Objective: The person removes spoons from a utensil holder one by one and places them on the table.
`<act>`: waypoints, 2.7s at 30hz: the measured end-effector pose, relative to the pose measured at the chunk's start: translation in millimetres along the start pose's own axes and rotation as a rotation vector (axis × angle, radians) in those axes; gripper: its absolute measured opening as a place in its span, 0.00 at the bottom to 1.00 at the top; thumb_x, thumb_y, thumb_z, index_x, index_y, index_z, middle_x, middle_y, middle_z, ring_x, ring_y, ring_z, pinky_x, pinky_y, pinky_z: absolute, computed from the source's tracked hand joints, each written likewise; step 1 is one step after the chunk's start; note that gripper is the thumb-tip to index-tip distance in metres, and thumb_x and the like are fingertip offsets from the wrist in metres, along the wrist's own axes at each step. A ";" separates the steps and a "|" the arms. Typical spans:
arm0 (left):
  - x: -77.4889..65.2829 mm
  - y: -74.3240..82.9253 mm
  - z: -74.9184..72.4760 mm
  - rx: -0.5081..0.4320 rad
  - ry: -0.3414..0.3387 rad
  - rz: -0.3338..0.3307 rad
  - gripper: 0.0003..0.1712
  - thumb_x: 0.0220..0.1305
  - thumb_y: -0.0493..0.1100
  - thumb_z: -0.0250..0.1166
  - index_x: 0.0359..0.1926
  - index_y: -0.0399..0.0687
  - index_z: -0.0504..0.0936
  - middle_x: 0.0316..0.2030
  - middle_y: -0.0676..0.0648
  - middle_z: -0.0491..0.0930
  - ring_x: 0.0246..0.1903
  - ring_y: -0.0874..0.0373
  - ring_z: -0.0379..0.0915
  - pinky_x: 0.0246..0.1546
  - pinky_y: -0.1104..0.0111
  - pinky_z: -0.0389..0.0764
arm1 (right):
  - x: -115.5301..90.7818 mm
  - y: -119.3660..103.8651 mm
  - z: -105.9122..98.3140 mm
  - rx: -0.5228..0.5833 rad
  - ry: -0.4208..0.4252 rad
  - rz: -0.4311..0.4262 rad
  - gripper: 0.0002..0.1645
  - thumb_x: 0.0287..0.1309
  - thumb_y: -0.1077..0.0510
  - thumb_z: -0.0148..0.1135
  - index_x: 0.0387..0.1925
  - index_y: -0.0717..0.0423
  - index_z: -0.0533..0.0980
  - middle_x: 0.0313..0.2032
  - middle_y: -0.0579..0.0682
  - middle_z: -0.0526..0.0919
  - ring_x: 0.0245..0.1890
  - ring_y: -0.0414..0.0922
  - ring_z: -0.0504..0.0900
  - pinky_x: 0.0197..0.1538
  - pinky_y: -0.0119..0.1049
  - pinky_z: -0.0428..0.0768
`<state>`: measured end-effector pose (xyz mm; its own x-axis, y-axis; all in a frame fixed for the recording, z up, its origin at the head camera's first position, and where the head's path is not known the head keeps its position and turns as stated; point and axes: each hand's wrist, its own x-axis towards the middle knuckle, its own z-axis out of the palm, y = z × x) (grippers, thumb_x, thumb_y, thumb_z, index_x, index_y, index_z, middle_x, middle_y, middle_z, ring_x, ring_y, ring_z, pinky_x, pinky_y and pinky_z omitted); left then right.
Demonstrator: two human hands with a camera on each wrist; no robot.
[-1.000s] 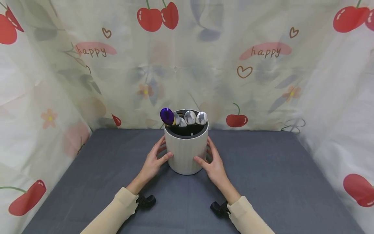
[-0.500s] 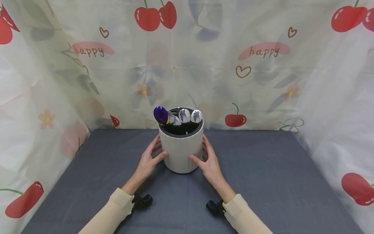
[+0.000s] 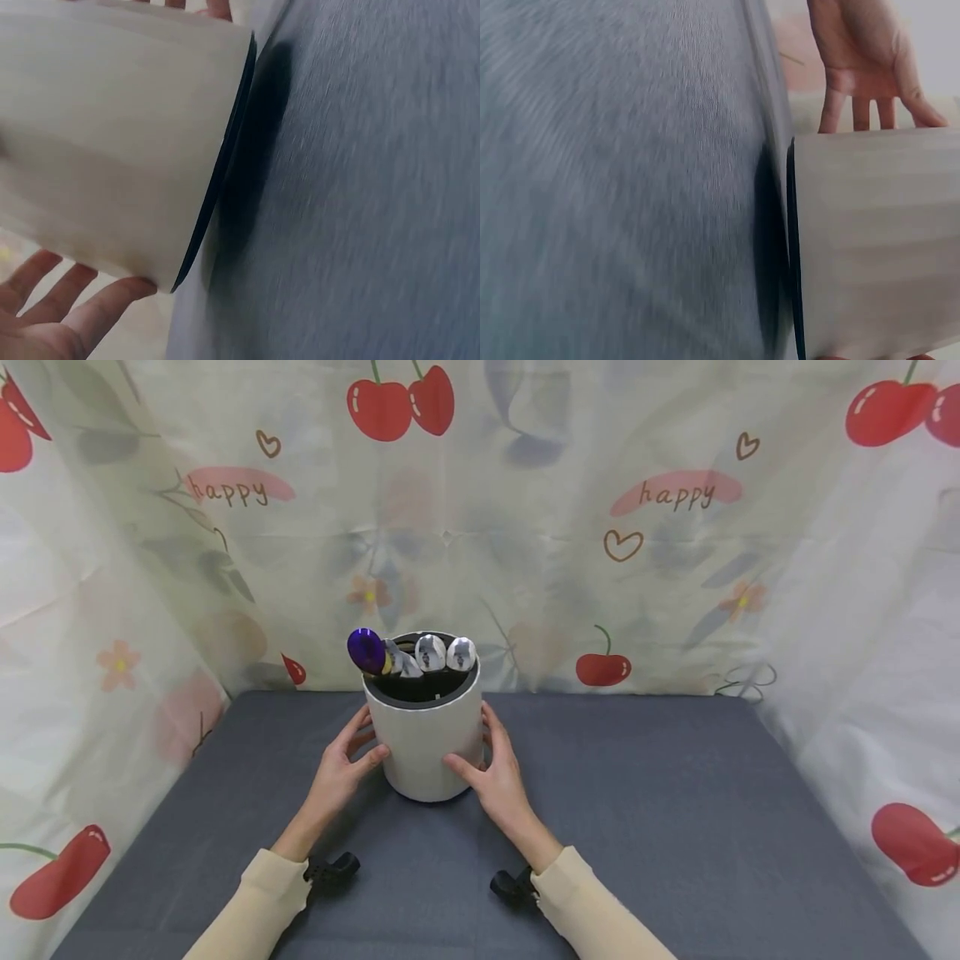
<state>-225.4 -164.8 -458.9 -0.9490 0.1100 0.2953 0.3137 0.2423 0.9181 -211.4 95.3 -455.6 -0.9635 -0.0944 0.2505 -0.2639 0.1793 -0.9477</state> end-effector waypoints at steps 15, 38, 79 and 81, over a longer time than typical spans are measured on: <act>-9.5 -13.1 -57.7 0.050 -0.014 -0.055 0.44 0.74 0.42 0.66 0.83 0.56 0.54 0.76 0.36 0.62 0.72 0.35 0.63 0.64 0.39 0.71 | -1.4 -11.2 55.9 0.060 -0.021 -0.034 0.58 0.62 0.46 0.76 0.83 0.43 0.50 0.77 0.56 0.57 0.76 0.60 0.60 0.69 0.65 0.69; -11.1 -29.1 -68.2 0.031 -0.046 -0.126 0.45 0.76 0.45 0.65 0.84 0.54 0.50 0.79 0.36 0.55 0.75 0.34 0.55 0.67 0.38 0.67 | -1.8 -0.2 63.7 -0.001 -0.078 -0.023 0.58 0.64 0.45 0.74 0.83 0.43 0.48 0.77 0.58 0.55 0.77 0.62 0.59 0.68 0.66 0.69; -14.5 40.6 -49.9 -0.015 0.372 0.337 0.37 0.67 0.32 0.70 0.75 0.45 0.69 0.70 0.48 0.63 0.70 0.56 0.60 0.73 0.52 0.64 | 17.4 -46.6 23.3 -0.065 -0.054 -0.259 0.52 0.66 0.44 0.71 0.82 0.48 0.54 0.76 0.54 0.60 0.77 0.51 0.60 0.78 0.47 0.58; -14.6 41.7 -44.8 -0.002 0.378 0.340 0.38 0.67 0.33 0.71 0.75 0.45 0.68 0.71 0.46 0.62 0.71 0.57 0.58 0.73 0.45 0.62 | 21.1 -51.1 19.9 -0.082 -0.052 -0.271 0.51 0.66 0.43 0.71 0.82 0.47 0.55 0.76 0.53 0.60 0.77 0.49 0.60 0.78 0.47 0.59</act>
<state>-199.8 -199.5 -413.1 -0.7379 -0.1740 0.6521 0.6069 0.2516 0.7539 -217.4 64.7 -405.9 -0.8542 -0.1994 0.4801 -0.5164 0.2192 -0.8278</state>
